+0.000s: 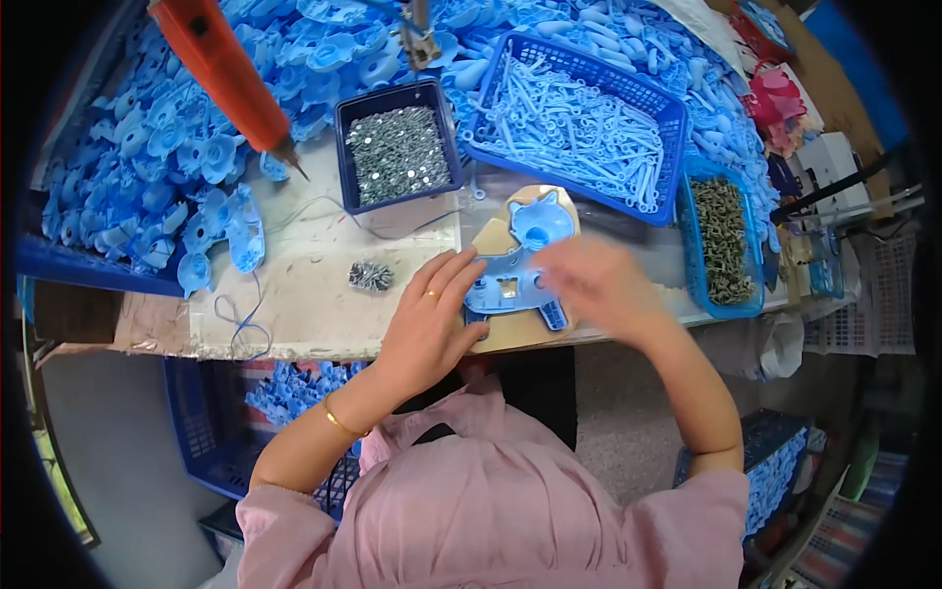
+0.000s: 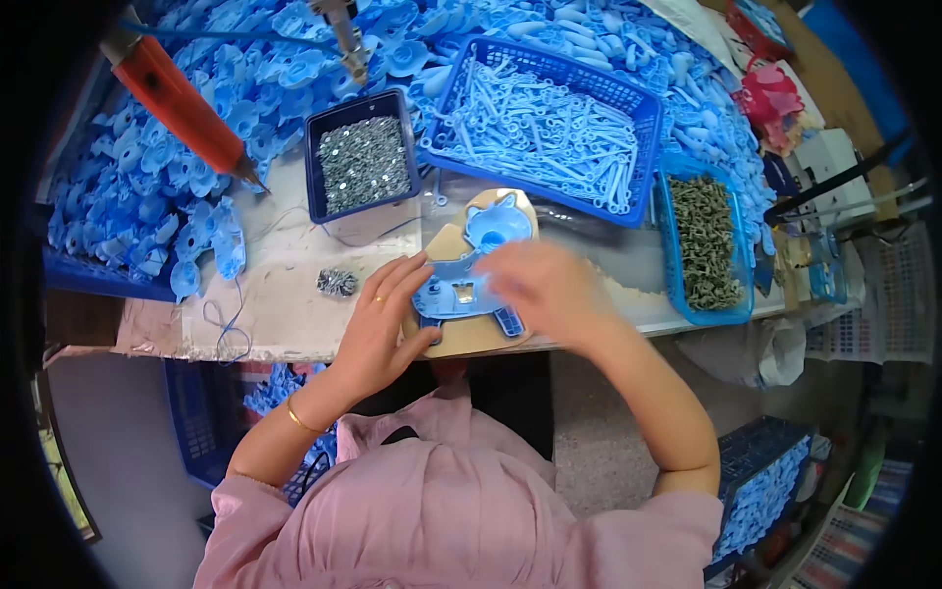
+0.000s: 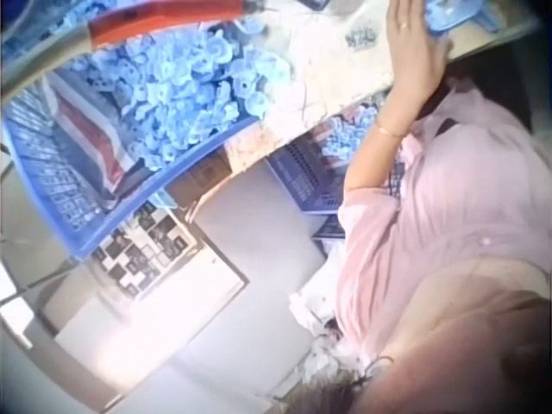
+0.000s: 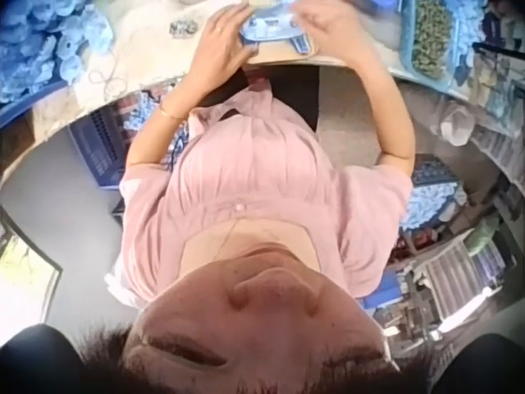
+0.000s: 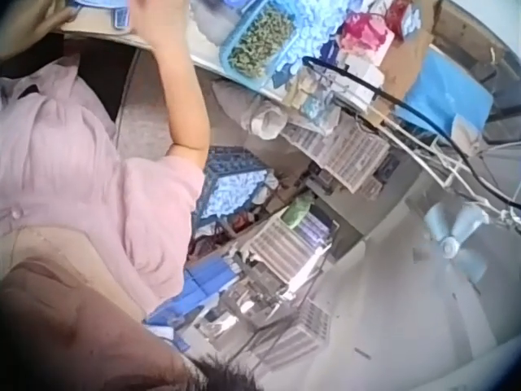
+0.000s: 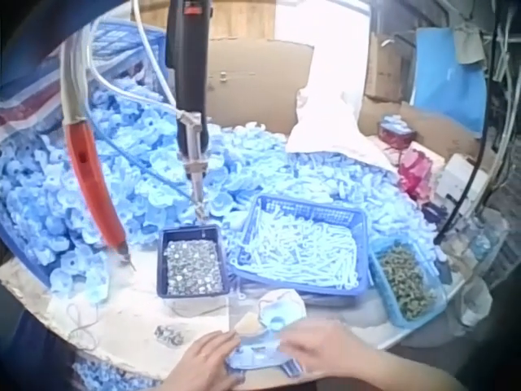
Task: Assembling blue plastic toy parts by inserting metal components and using an industrial press tool.
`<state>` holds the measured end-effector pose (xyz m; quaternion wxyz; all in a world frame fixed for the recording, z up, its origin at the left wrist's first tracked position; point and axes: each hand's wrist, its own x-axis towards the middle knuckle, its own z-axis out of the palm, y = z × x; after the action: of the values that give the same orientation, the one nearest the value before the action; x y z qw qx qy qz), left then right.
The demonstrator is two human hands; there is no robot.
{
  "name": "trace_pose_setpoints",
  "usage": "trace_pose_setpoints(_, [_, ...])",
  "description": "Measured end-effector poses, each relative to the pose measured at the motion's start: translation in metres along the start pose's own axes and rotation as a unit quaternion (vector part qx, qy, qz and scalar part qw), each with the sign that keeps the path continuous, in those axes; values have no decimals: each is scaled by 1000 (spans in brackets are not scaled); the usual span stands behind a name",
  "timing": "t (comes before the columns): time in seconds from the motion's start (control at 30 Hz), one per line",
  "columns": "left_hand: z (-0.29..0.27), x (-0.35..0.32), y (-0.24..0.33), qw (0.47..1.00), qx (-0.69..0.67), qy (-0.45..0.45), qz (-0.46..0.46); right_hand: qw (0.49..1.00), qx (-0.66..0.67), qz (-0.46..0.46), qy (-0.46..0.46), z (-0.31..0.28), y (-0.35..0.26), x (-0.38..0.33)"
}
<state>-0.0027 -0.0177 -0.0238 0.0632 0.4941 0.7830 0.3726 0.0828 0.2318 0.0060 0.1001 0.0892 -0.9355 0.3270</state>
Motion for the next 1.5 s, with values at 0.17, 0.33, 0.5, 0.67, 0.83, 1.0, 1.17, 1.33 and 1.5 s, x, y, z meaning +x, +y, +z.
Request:
trace_pose_setpoints(0.17, [-1, 10, 13, 1000, -10, 8, 16, 941, -278, 135, 139, -57, 97, 14])
trace_pose_setpoints(0.33, [3, 18, 16, 1000, 10, 5, 28, 928, -339, 125, 88, -55, 127, 19])
trace_pose_setpoints(0.5, [3, 26, 22, 999, 13, 5, 51, 935, -236, 219, 148, -71, 93, 13])
trace_pose_setpoints(0.67, [3, 42, 45, 921, -351, -30, -166, 959, -209, -85, 171, -45, 9, -18])
trace_pose_setpoints(0.83, [19, 53, 58, 784, -531, -183, -262, 981, -140, -73, 112, -22, -26, -41])
trace_pose_setpoints(1.0, [25, 42, 48, 835, -475, -117, -250, 933, -57, 264, 238, -95, 57, -74])
trace_pose_setpoints(1.17, [20, 45, 56, 820, -496, -135, -254, 917, -154, 310, 199, -126, 157, -129])
trace_pose_setpoints(1.33, [18, 44, 57, 808, -503, -132, -276, 918, -137, 319, 195, -126, 173, -127])
trace_pose_setpoints(1.5, [16, 40, 42, 841, -469, -116, -243, 862, 167, 407, 251, -144, 131, -106])
